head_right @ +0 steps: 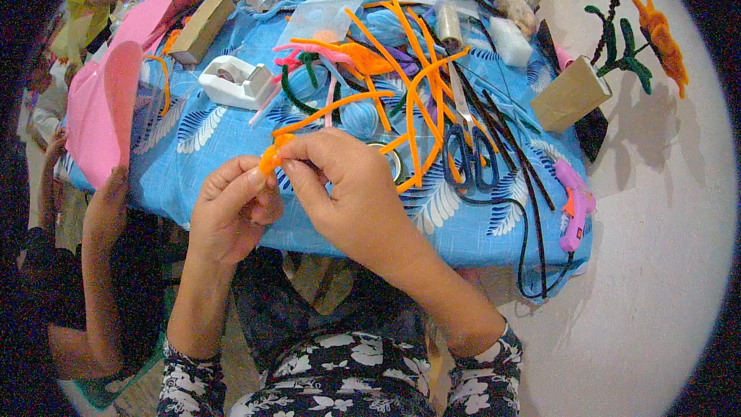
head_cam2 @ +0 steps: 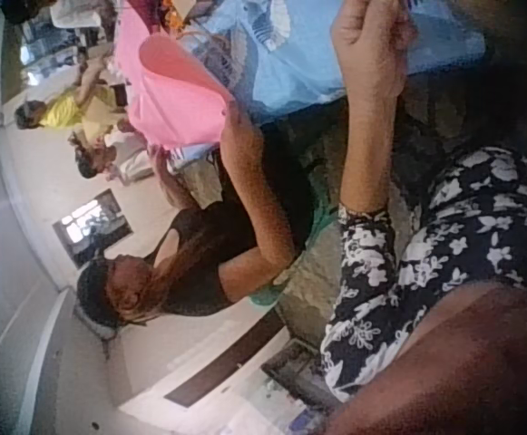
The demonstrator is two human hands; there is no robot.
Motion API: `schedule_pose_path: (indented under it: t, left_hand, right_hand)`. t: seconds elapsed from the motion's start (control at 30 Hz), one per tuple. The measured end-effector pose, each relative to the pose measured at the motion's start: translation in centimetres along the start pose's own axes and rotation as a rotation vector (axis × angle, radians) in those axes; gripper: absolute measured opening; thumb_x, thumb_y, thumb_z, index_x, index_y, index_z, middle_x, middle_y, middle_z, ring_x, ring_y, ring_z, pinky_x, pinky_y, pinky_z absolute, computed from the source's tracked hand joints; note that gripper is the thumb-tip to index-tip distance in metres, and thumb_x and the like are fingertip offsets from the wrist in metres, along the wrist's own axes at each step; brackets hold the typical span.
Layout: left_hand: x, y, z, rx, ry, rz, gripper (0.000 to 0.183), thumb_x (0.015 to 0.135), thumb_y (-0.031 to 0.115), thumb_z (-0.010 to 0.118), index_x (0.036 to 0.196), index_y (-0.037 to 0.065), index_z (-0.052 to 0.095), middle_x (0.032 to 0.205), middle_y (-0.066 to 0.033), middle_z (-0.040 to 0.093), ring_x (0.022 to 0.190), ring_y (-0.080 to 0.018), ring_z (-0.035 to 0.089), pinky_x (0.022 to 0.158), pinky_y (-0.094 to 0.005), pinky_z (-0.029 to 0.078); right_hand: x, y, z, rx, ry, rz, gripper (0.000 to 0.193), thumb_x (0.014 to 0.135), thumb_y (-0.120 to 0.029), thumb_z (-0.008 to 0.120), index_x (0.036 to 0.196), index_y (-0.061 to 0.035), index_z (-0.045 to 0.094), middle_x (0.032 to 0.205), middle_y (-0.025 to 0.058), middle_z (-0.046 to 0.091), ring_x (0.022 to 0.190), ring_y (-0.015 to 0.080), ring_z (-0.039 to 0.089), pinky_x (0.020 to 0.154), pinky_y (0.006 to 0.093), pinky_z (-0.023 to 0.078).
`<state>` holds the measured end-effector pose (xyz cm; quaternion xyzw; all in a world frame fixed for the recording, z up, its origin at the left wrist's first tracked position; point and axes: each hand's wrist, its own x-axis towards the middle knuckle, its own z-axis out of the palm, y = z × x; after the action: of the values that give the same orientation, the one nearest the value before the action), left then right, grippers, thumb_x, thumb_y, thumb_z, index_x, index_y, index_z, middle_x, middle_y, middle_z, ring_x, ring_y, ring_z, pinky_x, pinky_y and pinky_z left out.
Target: The person twists and shapes an orange pipe cleaner into a small decorative form using both hands. The workspace contains various craft supplies including pipe cleaners, foam sheets, and a glue gun.
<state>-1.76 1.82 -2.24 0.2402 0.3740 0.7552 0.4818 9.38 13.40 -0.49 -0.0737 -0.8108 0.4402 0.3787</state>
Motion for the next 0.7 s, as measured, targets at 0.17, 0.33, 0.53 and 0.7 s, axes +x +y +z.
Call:
schedule_pose_path:
  t: [0.17,0.33,0.53,0.7]
  left_hand:
    - [0.2,0.0,0.1,0.016,0.047,0.039,0.012,0.084,0.011,0.055,0.086,0.000,0.058,0.065,-0.0005,0.052,0.051,-0.0052,0.040,0.045,-0.0186,0.029]
    - [0.1,-0.2,0.5,0.142,0.123,0.103,0.011,0.083,0.010,0.055,0.085,0.000,0.059,0.065,0.0001,0.053,0.053,-0.0052,0.043,0.047,-0.0184,0.033]
    - [0.0,-0.4,1.0,0.431,0.213,0.206,0.012,0.084,0.009,0.054,0.085,-0.001,0.060,0.065,0.0019,0.053,0.055,-0.0027,0.044,0.048,-0.0165,0.033]
    - [-0.1,-0.2,1.2,0.672,0.228,0.249,0.013,0.083,0.009,0.055,0.085,-0.002,0.060,0.066,0.0028,0.053,0.055,-0.0020,0.044,0.048,-0.0168,0.033]
  right_hand:
    - [-0.6,0.4,0.8,-0.145,0.016,-0.118,0.009,0.074,-0.003,0.056,0.083,-0.0006,0.055,0.076,0.0145,0.056,0.071,0.0314,0.056,0.063,0.0375,0.045]
    - [-0.9,0.2,1.1,-0.273,0.047,-0.206,0.008,0.073,-0.002,0.055,0.081,-0.0010,0.053,0.074,0.0136,0.053,0.069,0.0322,0.053,0.062,0.0390,0.044]
    - [-1.3,0.1,1.2,-0.409,0.045,-0.272,0.010,0.071,-0.003,0.056,0.080,-0.0019,0.052,0.074,0.0124,0.052,0.068,0.0301,0.052,0.060,0.0384,0.041]
    - [-1.0,-0.3,1.0,-0.567,0.018,-0.373,0.010,0.069,-0.005,0.056,0.078,-0.0034,0.052,0.074,0.0098,0.051,0.068,0.0265,0.051,0.059,0.0367,0.038]
